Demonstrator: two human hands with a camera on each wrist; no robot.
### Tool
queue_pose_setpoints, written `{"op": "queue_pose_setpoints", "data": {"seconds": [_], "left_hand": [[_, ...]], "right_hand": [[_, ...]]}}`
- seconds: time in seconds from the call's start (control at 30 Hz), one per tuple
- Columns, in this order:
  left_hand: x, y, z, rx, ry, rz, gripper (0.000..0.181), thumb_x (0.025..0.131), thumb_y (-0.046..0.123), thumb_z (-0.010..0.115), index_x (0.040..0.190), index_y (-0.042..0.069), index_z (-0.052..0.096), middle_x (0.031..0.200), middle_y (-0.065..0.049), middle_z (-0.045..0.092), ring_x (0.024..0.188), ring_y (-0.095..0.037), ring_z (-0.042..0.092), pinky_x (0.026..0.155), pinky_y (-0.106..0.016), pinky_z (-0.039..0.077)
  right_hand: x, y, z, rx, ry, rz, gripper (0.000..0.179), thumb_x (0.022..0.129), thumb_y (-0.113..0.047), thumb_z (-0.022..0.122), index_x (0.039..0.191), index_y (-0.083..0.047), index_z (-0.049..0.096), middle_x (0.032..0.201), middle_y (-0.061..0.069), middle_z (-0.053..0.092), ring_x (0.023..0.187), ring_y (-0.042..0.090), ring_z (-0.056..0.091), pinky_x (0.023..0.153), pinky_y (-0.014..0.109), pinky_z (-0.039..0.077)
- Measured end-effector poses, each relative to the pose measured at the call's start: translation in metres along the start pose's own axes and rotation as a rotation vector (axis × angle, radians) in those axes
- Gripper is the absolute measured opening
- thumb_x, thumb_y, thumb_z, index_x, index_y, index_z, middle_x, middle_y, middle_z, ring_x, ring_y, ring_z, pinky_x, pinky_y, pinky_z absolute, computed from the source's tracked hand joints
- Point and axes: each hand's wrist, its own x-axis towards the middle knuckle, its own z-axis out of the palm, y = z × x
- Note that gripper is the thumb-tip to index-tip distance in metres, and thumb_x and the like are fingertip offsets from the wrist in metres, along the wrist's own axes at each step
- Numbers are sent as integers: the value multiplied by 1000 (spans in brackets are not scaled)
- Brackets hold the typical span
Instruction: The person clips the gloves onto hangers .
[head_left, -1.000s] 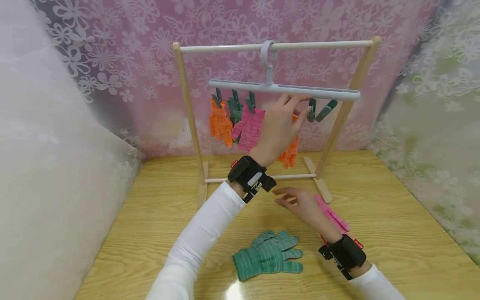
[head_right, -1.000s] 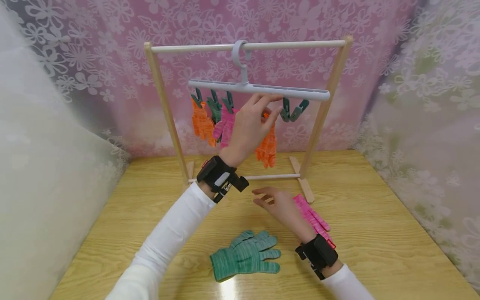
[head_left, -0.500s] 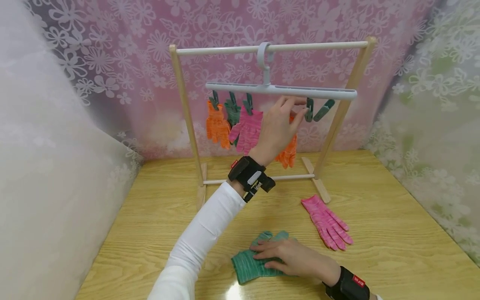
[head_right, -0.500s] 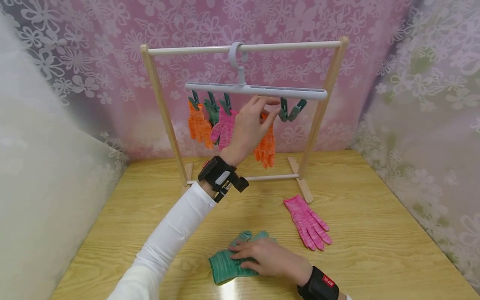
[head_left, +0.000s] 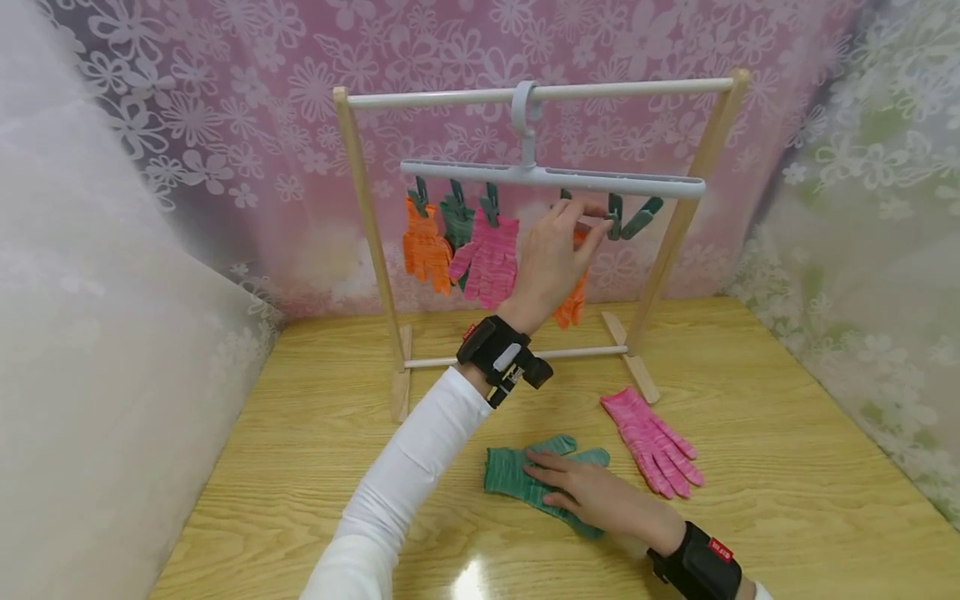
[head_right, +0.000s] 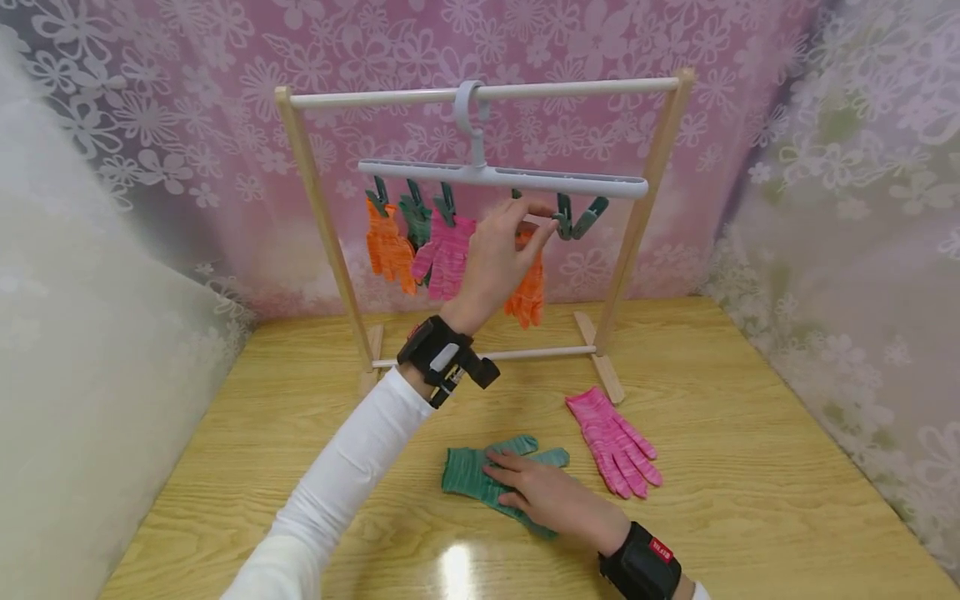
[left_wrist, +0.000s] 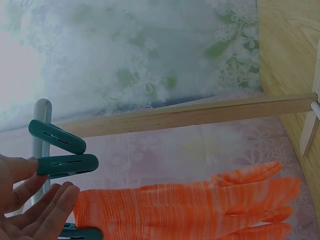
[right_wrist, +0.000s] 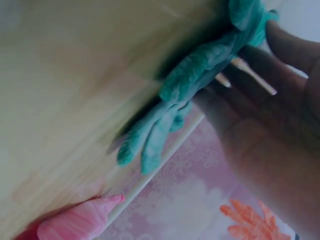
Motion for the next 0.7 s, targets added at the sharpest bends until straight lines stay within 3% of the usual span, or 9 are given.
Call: {"op": "queue_pose_setpoints", "data": {"seconds": [0.23, 0.33, 0.47, 0.7], "left_hand": [[0, -3, 2, -37, 16, -47, 21, 100, 24, 67, 112, 7, 66, 108, -5, 76, 100, -10, 73, 81, -13, 53], [0, -3, 1, -96, 0, -62, 22, 100, 23, 67, 113, 5, 64, 110, -7, 75, 105, -13, 72, 84, -15, 54], [0, -2, 1, -210, -34, -86, 22, 102, 20, 65, 114, 2, 62, 113, -10, 73, 108, -15, 71, 89, -14, 52], [2, 0, -1, -282, -55, -109, 20, 102, 19, 64, 114, 3, 61, 114, -10, 73, 107, -12, 71, 90, -11, 50]], "right_hand": [[-1, 10, -2, -82, 61, 144, 46, 102, -16, 62, 143, 3, 54, 149, 26, 47, 130, 45, 53, 93, 49, 55], [0, 11, -4, -119, 76, 192, 46, 101, -15, 63, 142, 4, 55, 148, 26, 49, 130, 46, 52, 94, 52, 53], [5, 14, -6, -165, 109, 227, 45, 99, -17, 67, 137, 5, 60, 143, 27, 53, 128, 45, 53, 101, 58, 48], [15, 20, -9, -217, 103, 285, 47, 95, -25, 71, 133, 3, 64, 137, 26, 56, 119, 45, 59, 100, 56, 49]]}}
